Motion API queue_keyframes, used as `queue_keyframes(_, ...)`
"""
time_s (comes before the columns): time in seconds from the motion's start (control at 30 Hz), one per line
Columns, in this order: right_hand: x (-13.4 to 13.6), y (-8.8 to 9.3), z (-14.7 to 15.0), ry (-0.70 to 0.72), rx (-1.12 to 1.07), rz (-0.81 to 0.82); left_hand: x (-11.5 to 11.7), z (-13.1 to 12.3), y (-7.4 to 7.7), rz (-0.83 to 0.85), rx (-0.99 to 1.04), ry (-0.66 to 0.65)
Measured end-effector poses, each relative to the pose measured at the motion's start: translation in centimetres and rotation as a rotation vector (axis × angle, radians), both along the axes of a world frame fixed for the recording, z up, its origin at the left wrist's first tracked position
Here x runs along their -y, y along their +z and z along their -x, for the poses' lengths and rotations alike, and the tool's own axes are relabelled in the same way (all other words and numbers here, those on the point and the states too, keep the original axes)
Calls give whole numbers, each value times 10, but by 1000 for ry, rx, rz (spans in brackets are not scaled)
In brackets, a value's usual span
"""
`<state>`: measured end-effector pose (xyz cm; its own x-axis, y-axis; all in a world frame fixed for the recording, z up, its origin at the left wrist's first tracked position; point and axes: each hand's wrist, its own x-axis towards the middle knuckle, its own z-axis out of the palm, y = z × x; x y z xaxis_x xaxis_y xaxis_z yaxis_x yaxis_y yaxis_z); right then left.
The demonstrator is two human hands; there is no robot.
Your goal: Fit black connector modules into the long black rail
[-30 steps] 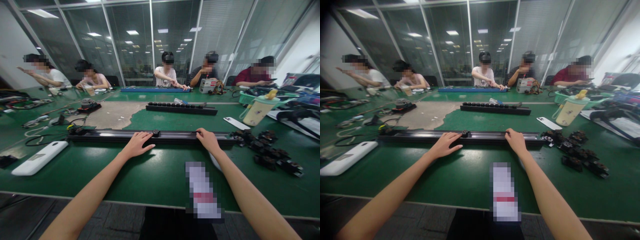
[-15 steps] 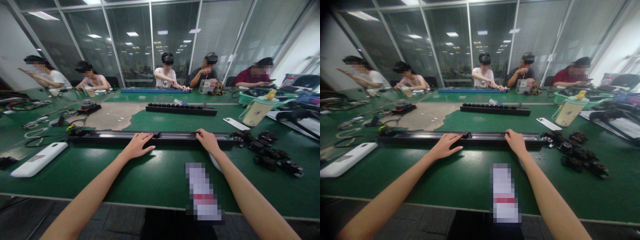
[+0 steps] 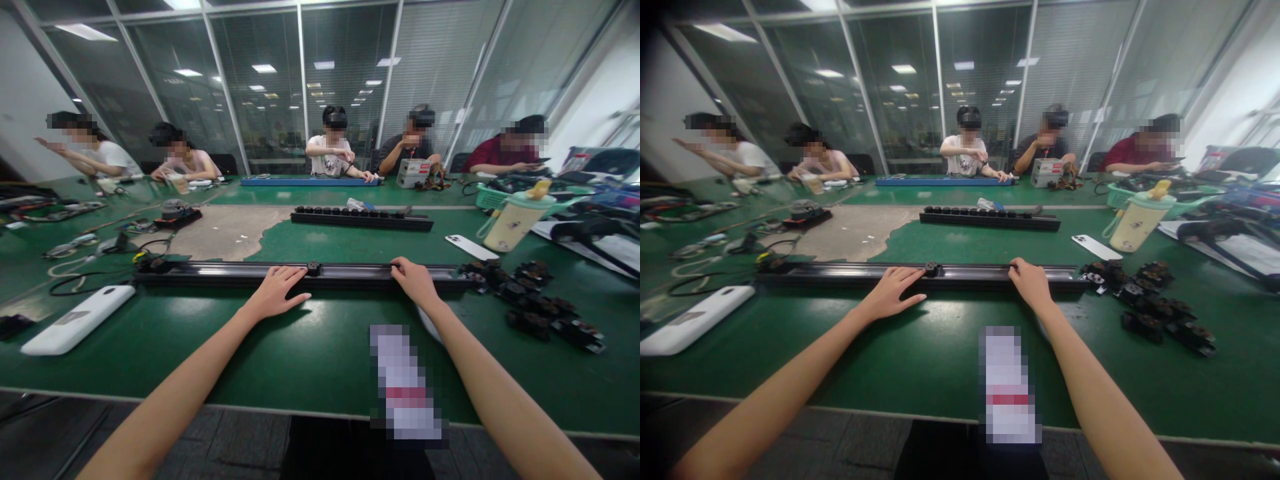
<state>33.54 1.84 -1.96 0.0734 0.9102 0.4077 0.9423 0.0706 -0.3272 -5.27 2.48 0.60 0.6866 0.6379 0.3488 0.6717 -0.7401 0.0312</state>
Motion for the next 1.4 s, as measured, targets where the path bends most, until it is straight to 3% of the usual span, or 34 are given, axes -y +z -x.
queue_keyframes(0.97, -3, -4, -1, 20, 16, -7, 5, -15, -6, -76, -15, 24)
queue_keyframes(1.4, -4, -7, 16, 64, -7, -132, 9, -20, -7, -103, -16, 51)
